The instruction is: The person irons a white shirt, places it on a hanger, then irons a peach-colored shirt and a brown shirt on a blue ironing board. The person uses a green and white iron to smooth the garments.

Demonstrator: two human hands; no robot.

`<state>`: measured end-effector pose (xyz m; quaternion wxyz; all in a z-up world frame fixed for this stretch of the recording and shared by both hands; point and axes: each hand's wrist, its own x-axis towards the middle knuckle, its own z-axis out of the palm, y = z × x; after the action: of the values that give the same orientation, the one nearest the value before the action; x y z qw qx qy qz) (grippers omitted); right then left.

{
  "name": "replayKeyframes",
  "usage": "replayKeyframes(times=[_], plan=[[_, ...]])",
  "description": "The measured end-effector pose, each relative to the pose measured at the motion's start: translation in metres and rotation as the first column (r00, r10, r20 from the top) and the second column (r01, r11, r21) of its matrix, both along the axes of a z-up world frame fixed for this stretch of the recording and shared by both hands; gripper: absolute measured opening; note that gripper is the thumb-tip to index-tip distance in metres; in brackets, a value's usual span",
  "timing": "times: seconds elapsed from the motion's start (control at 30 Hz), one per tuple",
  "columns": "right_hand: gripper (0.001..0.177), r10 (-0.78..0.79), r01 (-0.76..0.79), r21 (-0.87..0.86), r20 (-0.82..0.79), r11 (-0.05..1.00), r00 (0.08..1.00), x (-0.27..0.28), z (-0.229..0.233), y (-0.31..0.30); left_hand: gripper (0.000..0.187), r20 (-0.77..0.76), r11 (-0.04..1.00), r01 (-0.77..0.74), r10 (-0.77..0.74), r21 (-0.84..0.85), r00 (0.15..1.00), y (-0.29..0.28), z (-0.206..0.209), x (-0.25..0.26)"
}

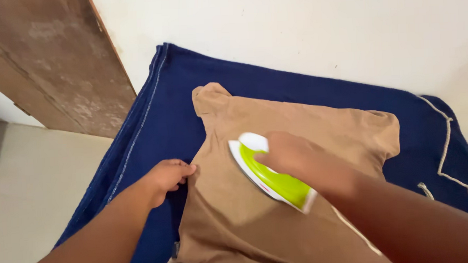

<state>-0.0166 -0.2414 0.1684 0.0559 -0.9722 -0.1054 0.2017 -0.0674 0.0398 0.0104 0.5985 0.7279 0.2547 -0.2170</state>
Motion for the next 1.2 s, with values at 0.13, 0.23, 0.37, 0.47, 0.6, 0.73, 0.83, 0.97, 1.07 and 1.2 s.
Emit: replayKeyframes(times=[0.13, 0.23, 0.37, 0.47, 0.6, 0.73, 0.83, 0.97, 1.07, 1.2], plan=[[0.056, 0.077, -0.075, -0.054, 0.04, 0.996, 0.996, -0.029, -0.003, -0.035, 0.026, -0.015, 1.0, -0.011, 0.011, 0.015, 1.0, 0.003, -0.001, 0.001], [0.062, 0.071, -0.064, -0.081, 0.088, 0.995, 0.994, -0.042, -0.013, -0.045, 0.026, 0.001, 0.999, 0.01, -0.01, -0.034, 1.0, 0.005, -0.004, 0.0], [0.06, -0.005, 0.009, -0.039, 0.106, 0.999, 0.994, -0.034, -0.016, -0.011, 0.025, 0.0, 0.999, 0.026, -0.026, -0.031, 1.0, 0.006, -0.009, 0.003], [0.054, 0.001, -0.004, 0.047, 0.065, 0.999, 0.998, -0.016, -0.01, 0.036, 0.027, 0.017, 0.999, 0.048, -0.048, -0.007, 0.999, 0.005, -0.011, 0.003], [0.053, -0.019, 0.018, 0.01, 0.113, 1.0, 0.993, 0.015, -0.01, 0.093, 0.028, 0.01, 0.999, 0.041, -0.041, 0.003, 0.999, 0.0, -0.005, 0.005], [0.046, -0.031, 0.029, 0.041, 0.063, 0.999, 0.998, 0.022, -0.02, 0.087, 0.028, -0.007, 0.996, 0.069, -0.068, 0.06, 0.998, -0.002, 0.008, 0.002], [0.042, 0.004, -0.014, 0.155, 0.063, 0.988, 0.998, 0.002, -0.02, 0.064, 0.028, -0.054, 0.995, 0.083, -0.08, 0.052, 0.995, -0.002, 0.017, 0.001], [0.047, 0.062, -0.063, 0.005, 0.084, 0.998, 0.995, -0.035, -0.009, 0.047, 0.027, -0.061, 0.995, 0.096, -0.094, 0.02, 0.994, 0.002, 0.019, 0.0], [0.041, 0.042, -0.048, 0.081, 0.083, 0.996, 0.996, -0.035, -0.006, 0.054, 0.026, -0.063, 0.996, 0.094, -0.093, 0.003, 0.994, 0.002, 0.015, 0.003], [0.049, 0.106, -0.106, -0.007, 0.107, 0.994, 0.989, -0.001, -0.02, 0.089, 0.024, -0.04, 0.997, 0.071, -0.073, -0.037, 0.997, 0.001, 0.006, 0.003]])
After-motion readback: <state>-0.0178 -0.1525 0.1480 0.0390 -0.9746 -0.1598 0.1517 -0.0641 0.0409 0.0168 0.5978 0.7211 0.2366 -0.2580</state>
